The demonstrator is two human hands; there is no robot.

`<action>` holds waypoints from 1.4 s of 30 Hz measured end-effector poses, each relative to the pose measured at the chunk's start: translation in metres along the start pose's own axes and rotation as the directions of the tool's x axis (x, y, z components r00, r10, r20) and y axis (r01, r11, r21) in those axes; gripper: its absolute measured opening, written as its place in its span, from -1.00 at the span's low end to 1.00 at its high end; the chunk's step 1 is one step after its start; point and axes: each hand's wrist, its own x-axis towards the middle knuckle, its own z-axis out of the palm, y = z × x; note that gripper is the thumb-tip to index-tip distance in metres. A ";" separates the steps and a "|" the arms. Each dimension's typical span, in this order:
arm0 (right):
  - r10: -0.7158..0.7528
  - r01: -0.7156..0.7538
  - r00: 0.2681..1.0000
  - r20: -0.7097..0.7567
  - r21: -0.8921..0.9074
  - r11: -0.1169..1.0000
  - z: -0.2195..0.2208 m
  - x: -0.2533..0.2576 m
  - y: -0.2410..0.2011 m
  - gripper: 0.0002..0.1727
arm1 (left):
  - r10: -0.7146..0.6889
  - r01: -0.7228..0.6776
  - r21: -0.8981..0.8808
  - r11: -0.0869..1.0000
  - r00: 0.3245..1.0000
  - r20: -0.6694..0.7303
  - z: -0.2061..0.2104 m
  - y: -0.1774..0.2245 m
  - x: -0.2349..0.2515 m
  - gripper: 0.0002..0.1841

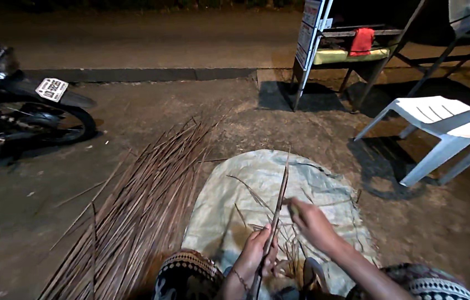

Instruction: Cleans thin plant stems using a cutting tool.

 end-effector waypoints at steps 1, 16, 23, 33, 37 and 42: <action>-0.072 0.075 0.997 0.030 -0.151 0.986 0.006 -0.005 -0.009 -0.71 | 0.014 -0.013 -0.025 1.000 1.000 0.019 0.001 0.000 0.001 -0.49; 0.403 -0.463 0.886 -0.228 -0.420 0.781 -0.038 0.042 0.046 -0.63 | -0.032 0.047 -0.070 0.996 0.981 0.193 0.008 -0.012 -0.003 -0.52; 0.311 -0.319 0.948 -0.075 -0.261 0.911 -0.038 0.025 0.013 -0.58 | 0.013 -0.008 -0.082 0.997 0.998 0.066 0.007 -0.003 -0.005 -0.47; 0.123 -0.141 0.988 -0.091 -0.242 0.960 -0.004 0.013 0.004 -0.60 | 0.033 -0.015 -0.120 0.993 0.988 0.148 0.007 -0.004 -0.007 -0.49; 0.132 -0.183 0.976 -0.171 -0.327 0.927 -0.012 0.024 0.020 -0.61 | 0.051 -0.021 -0.145 0.989 0.978 0.203 0.010 -0.008 -0.003 -0.48; 0.278 -0.313 0.940 -0.198 -0.175 0.934 -0.039 0.033 0.028 -0.57 | 0.026 -0.019 -0.039 0.999 0.980 0.197 0.019 -0.011 -0.012 -0.51</action>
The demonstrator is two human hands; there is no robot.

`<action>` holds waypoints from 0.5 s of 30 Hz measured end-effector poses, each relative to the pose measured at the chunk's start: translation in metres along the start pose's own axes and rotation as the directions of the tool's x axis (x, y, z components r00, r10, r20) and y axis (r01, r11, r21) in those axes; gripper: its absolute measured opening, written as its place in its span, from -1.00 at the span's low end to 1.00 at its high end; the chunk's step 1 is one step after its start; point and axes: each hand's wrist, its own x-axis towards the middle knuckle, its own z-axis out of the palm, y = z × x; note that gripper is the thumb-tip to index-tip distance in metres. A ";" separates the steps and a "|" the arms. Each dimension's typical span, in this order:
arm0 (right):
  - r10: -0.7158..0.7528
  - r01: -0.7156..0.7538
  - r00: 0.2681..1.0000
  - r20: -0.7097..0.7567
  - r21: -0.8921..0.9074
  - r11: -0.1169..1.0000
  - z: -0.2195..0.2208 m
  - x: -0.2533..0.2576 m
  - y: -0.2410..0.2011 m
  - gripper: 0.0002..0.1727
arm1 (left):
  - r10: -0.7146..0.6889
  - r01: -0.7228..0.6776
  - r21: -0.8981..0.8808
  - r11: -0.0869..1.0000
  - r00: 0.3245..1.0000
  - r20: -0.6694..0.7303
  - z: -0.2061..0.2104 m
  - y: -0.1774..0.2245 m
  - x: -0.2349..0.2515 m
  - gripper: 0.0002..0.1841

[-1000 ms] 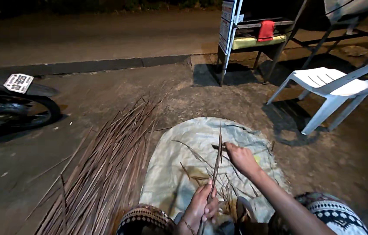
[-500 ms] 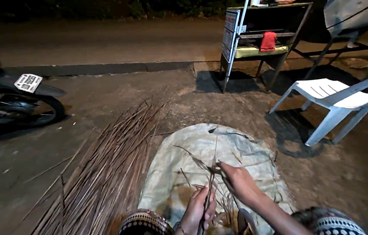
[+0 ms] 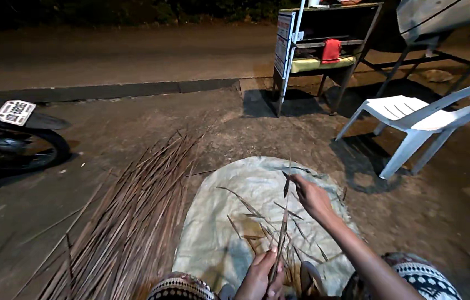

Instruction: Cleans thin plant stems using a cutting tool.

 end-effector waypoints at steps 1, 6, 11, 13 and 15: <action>-0.005 0.001 0.999 0.037 0.098 0.995 -0.005 0.003 0.006 -0.56 | 0.008 -0.005 0.051 0.999 0.999 -0.044 0.002 0.000 0.000 -0.53; -0.237 0.054 0.957 0.167 0.701 0.711 0.005 -0.005 0.012 -0.52 | 0.135 -0.067 0.327 0.943 0.972 -0.191 0.000 0.006 0.003 -0.67; -0.167 -0.062 0.961 0.220 0.761 0.646 0.006 -0.006 0.010 -0.56 | 0.211 -0.059 0.569 0.820 0.956 -0.205 -0.001 0.002 0.004 -0.70; -0.140 -0.102 0.962 0.233 0.788 0.608 0.001 -0.004 0.011 -0.55 | 0.232 -0.055 0.626 0.778 0.951 -0.205 0.000 0.000 0.002 -0.70; -0.160 -0.135 0.947 0.278 0.798 0.588 -0.006 -0.004 0.010 -0.56 | 0.249 -0.053 0.662 0.748 0.946 -0.206 0.001 0.001 0.002 -0.70</action>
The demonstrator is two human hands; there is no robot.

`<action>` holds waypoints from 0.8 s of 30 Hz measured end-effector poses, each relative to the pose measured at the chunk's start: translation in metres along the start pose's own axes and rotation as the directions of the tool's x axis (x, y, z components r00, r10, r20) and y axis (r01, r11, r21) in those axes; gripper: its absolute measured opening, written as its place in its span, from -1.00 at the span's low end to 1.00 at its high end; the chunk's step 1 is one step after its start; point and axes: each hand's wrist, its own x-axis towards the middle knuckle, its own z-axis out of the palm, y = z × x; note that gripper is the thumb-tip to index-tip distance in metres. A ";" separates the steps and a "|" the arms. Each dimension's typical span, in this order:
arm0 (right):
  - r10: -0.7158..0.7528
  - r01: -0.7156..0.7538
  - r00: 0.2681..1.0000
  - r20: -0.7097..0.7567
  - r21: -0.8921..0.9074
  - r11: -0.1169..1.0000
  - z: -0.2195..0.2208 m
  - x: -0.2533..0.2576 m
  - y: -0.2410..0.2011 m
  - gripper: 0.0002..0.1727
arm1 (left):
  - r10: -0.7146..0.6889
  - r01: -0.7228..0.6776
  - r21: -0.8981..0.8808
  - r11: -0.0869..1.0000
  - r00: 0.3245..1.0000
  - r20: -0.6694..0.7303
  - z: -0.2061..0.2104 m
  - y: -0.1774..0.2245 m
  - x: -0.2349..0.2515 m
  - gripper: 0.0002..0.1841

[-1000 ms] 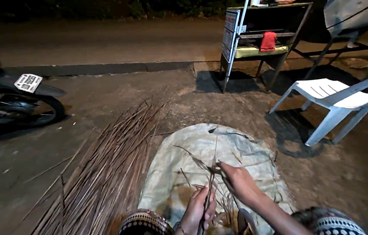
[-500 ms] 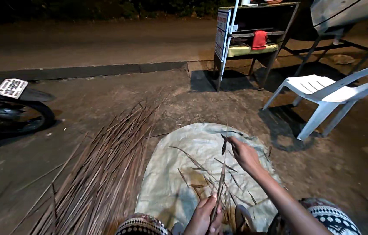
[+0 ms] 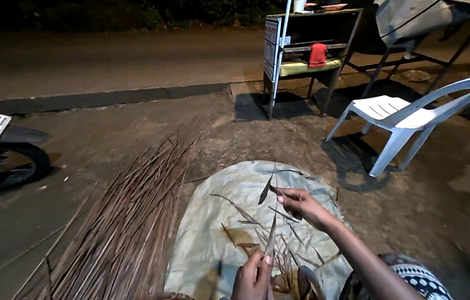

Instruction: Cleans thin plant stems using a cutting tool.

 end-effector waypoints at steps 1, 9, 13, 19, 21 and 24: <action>0.004 -0.005 1.000 0.022 0.003 1.000 -0.001 -0.001 -0.001 -0.57 | 0.000 0.000 0.020 1.000 1.000 -0.006 -0.001 0.001 0.000 -0.70; 0.014 -0.008 0.993 -0.119 0.046 0.999 -0.010 0.004 0.000 -0.60 | 0.002 -0.004 0.095 0.995 1.000 0.021 0.004 0.004 -0.003 -0.68; 0.063 -0.064 0.994 0.092 0.001 0.998 -0.019 -0.004 -0.009 -0.60 | 0.006 -0.004 0.152 0.988 1.000 -0.011 0.003 0.003 -0.004 -0.68; 0.061 -0.053 0.994 0.096 -0.087 0.995 -0.009 -0.007 -0.005 -0.67 | 0.028 -0.021 0.180 0.983 0.999 -0.038 0.002 0.008 -0.005 -0.66; 0.022 -0.018 0.999 0.029 -0.135 0.991 -0.006 -0.004 -0.002 -0.68 | 0.040 -0.030 0.194 0.981 0.998 -0.048 0.002 0.008 -0.005 -0.66; -0.017 0.013 1.000 -0.021 -0.145 0.989 -0.002 -0.002 0.001 -0.70 | 0.040 -0.026 0.212 0.977 0.997 -0.062 0.002 0.008 -0.004 -0.65</action>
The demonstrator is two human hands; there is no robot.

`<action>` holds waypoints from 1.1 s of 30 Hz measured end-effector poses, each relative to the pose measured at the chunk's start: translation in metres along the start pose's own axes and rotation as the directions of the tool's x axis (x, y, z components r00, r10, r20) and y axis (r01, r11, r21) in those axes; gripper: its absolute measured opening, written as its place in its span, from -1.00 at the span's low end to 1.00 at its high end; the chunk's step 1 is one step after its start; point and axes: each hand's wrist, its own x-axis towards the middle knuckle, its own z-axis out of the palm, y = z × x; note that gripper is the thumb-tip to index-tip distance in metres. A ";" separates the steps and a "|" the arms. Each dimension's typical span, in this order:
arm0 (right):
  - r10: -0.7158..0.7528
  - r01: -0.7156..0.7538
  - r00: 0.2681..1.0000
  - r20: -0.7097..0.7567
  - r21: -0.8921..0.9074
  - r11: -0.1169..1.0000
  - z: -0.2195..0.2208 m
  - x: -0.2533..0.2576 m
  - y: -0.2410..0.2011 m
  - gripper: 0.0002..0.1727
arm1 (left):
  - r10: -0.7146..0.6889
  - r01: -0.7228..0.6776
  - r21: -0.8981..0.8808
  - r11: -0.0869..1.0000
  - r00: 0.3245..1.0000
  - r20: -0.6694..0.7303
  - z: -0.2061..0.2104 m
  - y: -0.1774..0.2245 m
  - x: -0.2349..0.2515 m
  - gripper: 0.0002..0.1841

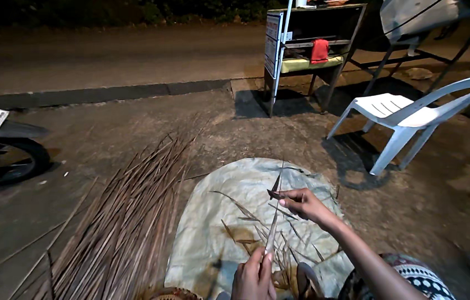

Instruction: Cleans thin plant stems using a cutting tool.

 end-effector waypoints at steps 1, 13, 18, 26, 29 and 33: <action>-0.005 0.005 1.000 -0.006 0.009 1.000 0.000 0.000 0.000 -0.70 | -0.001 0.001 -0.001 1.000 1.000 -0.001 0.000 0.000 0.000 -0.65; -0.053 0.057 0.992 -0.118 0.027 0.998 -0.018 0.007 -0.001 -0.72 | -0.017 0.018 -0.037 0.999 0.999 0.031 0.000 0.005 -0.001 -0.67; -0.034 0.063 0.942 -0.333 0.077 0.995 -0.037 0.015 0.002 -0.64 | -0.010 0.014 -0.050 0.999 0.997 0.076 0.002 0.004 -0.005 -0.66; -0.049 0.043 0.998 0.030 0.189 0.981 -0.012 -0.004 -0.014 -0.53 | -0.010 0.130 -0.666 0.734 0.984 0.180 -0.012 0.000 0.001 -0.63; -0.046 0.030 0.997 0.055 0.253 0.967 0.003 -0.001 -0.009 -0.52 | 0.062 0.178 -0.771 0.611 0.961 0.271 -0.011 -0.002 0.001 -0.60; -0.040 0.075 0.993 -0.110 0.342 0.937 -0.006 0.010 -0.002 -0.55 | 0.126 0.235 -0.834 0.500 0.932 0.339 -0.004 -0.005 -0.001 -0.57</action>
